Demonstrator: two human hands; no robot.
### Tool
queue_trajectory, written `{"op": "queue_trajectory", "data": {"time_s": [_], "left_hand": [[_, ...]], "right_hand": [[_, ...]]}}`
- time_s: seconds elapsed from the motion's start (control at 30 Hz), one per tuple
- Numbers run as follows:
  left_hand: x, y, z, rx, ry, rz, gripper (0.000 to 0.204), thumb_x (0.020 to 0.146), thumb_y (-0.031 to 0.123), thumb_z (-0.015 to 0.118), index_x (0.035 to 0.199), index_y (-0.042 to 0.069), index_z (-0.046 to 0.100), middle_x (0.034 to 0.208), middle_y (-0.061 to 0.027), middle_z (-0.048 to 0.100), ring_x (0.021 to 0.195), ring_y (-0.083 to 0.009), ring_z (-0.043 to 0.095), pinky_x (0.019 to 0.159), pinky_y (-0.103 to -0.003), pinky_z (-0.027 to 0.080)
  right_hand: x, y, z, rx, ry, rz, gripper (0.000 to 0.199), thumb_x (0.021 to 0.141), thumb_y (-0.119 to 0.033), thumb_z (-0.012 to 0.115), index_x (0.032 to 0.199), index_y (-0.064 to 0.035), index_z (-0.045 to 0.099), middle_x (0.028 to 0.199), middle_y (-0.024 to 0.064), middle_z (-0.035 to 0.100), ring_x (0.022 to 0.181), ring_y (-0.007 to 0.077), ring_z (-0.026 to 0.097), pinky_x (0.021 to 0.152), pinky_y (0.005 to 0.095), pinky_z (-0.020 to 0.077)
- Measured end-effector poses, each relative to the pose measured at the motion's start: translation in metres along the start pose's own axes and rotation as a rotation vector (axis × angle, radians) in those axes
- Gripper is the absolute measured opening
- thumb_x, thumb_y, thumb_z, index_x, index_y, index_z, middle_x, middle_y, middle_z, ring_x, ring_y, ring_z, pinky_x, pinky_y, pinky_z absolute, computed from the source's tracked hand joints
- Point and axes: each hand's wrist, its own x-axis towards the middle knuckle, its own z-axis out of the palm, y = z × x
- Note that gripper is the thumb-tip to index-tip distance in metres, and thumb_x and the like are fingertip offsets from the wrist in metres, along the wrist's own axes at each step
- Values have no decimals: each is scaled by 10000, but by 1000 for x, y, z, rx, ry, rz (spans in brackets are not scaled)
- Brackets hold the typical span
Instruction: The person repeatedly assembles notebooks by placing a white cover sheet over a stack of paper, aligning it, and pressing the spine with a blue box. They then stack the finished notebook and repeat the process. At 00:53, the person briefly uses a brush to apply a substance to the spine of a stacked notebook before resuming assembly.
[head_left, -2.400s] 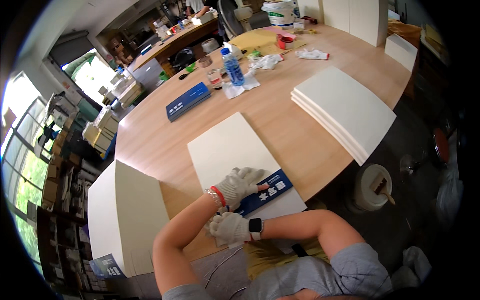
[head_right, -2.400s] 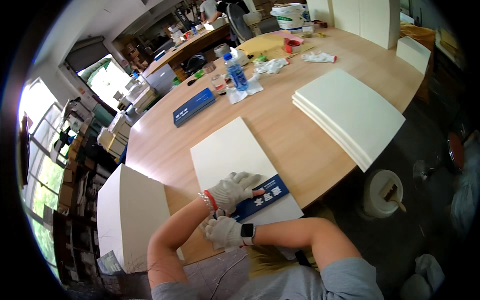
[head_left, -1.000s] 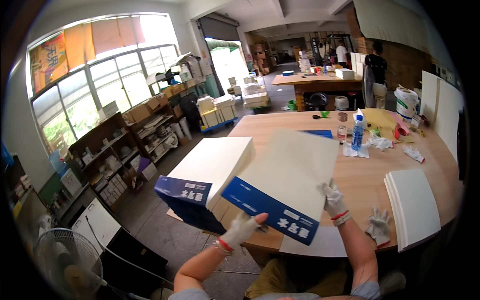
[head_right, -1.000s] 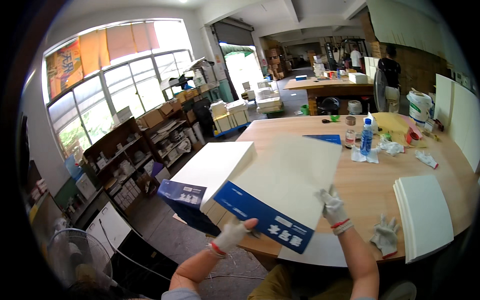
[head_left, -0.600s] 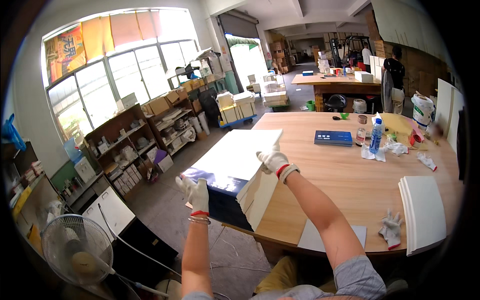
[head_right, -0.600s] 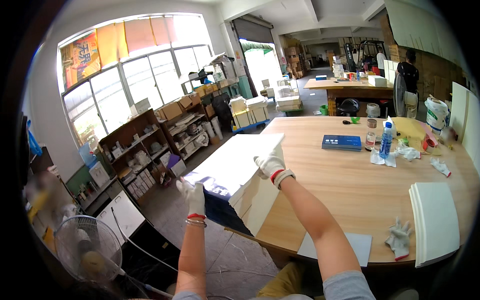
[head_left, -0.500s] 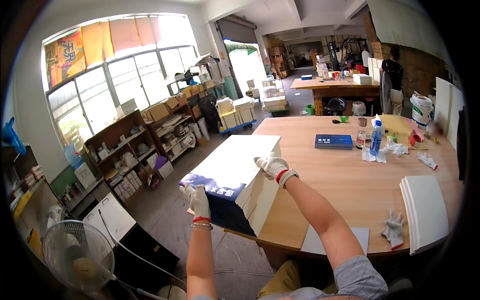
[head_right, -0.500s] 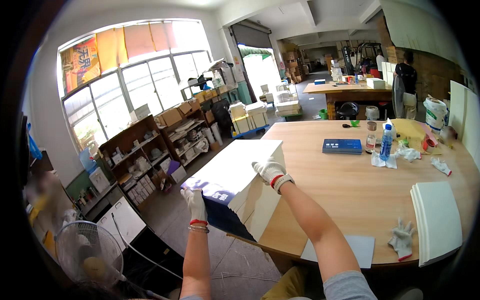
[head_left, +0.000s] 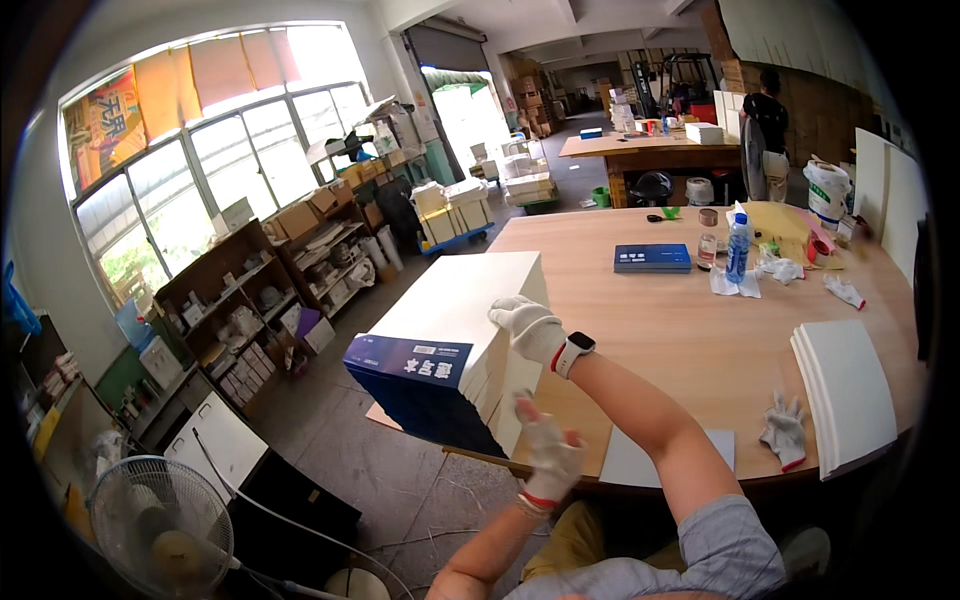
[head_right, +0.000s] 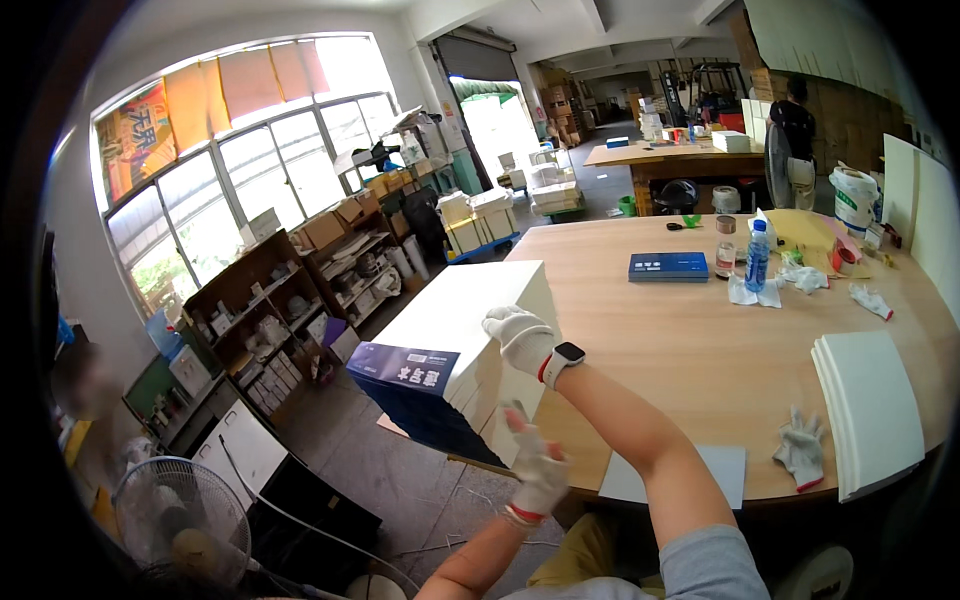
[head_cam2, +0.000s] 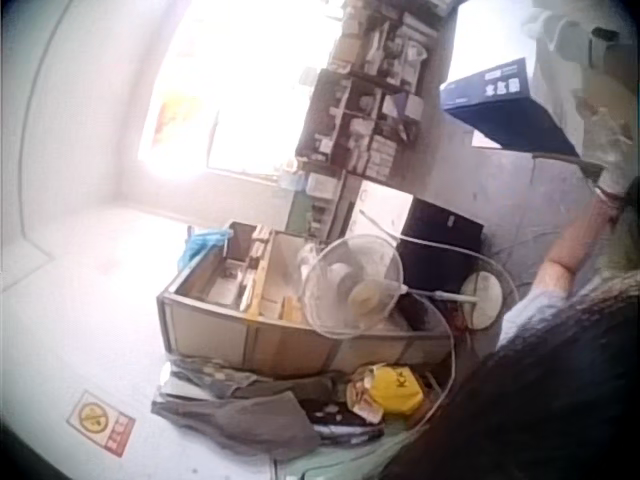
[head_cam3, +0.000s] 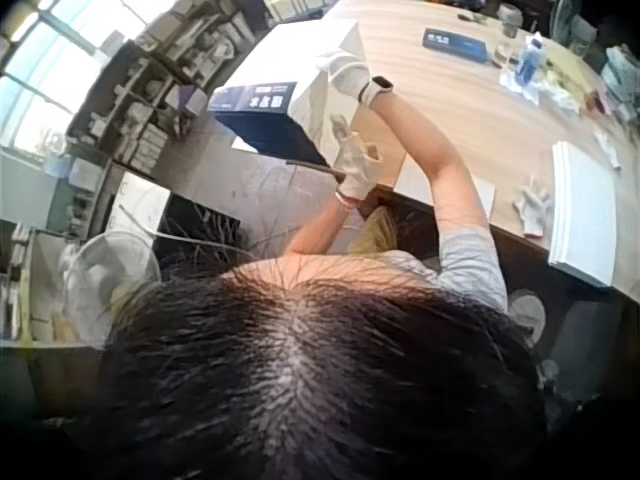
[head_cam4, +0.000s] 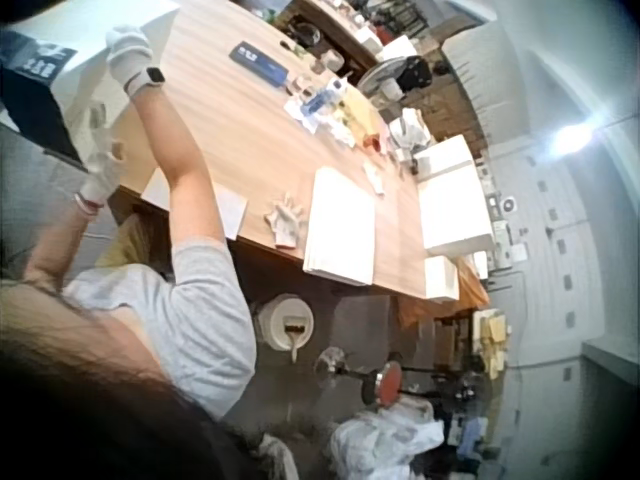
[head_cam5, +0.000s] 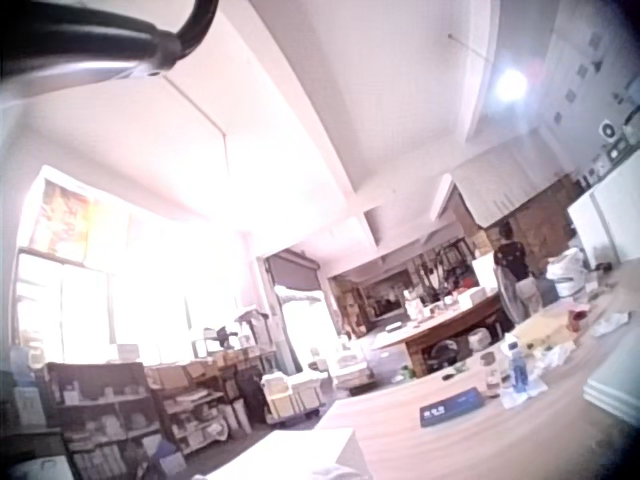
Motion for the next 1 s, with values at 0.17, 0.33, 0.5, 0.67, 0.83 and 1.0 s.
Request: {"op": "queue_trajectory", "data": {"time_s": [0.17, 0.33, 0.5, 0.67, 0.83, 1.0], "left_hand": [[-9, 69, 16, -34, -147, 559, 764, 854, 158, 586, 1450, -77, 168, 1469, -363, 179, 1376, -506, 197, 1114, -508, 227], [4, 109, 86, -370, -483, 470, 574, 796, -25, 592, 1340, -55, 410, 1306, -247, 509, 1183, -383, 521, 1003, -426, 412], [-28, 169, 237, -896, -1167, -404, 341, 980, 184, 433, 1255, -15, 468, 1264, -172, 532, 1115, -274, 557, 978, -381, 448], [-88, 216, 373, -1355, -1622, -1479, 480, 988, 385, 394, 1254, -13, 416, 1191, -155, 552, 1040, -280, 568, 924, -373, 484], [-131, 268, 384, -1064, -1524, -1693, 562, 970, 477, 383, 1205, -31, 422, 1042, -126, 560, 907, -259, 555, 784, -348, 502], [-131, 242, 409, -1204, -1703, -1781, 620, 932, 573, 416, 1080, -29, 428, 825, -72, 512, 722, -231, 510, 638, -324, 486]], "right_hand": [[-99, 29, -58, 191, 281, -36, 388, 771, 76, 518, 1131, -34, 613, 1118, 159, 627, 1067, 328, 584, 918, 378, 483], [-305, 35, -134, 312, 195, 646, 328, 796, 45, 529, 1096, -43, 627, 1098, 161, 632, 1040, 318, 599, 890, 357, 493], [-424, -6, -230, -753, 211, 759, 286, 835, -75, 573, 1119, -58, 596, 1235, 222, 530, 1023, 382, 589, 825, 424, 504], [-463, -27, -259, -720, 112, 1358, 362, 863, -106, 522, 1220, -52, 525, 1357, 258, 408, 992, 412, 597, 795, 471, 507], [-501, -23, -247, -730, -62, 1454, 355, 866, -151, 493, 1184, 4, 492, 1352, 279, 391, 737, 344, 660, 569, 496, 526], [-514, -18, -242, -758, -94, 1435, 214, 843, -124, 501, 1026, -20, 541, 1383, 300, 360, 682, 312, 664, 553, 453, 537]]}}
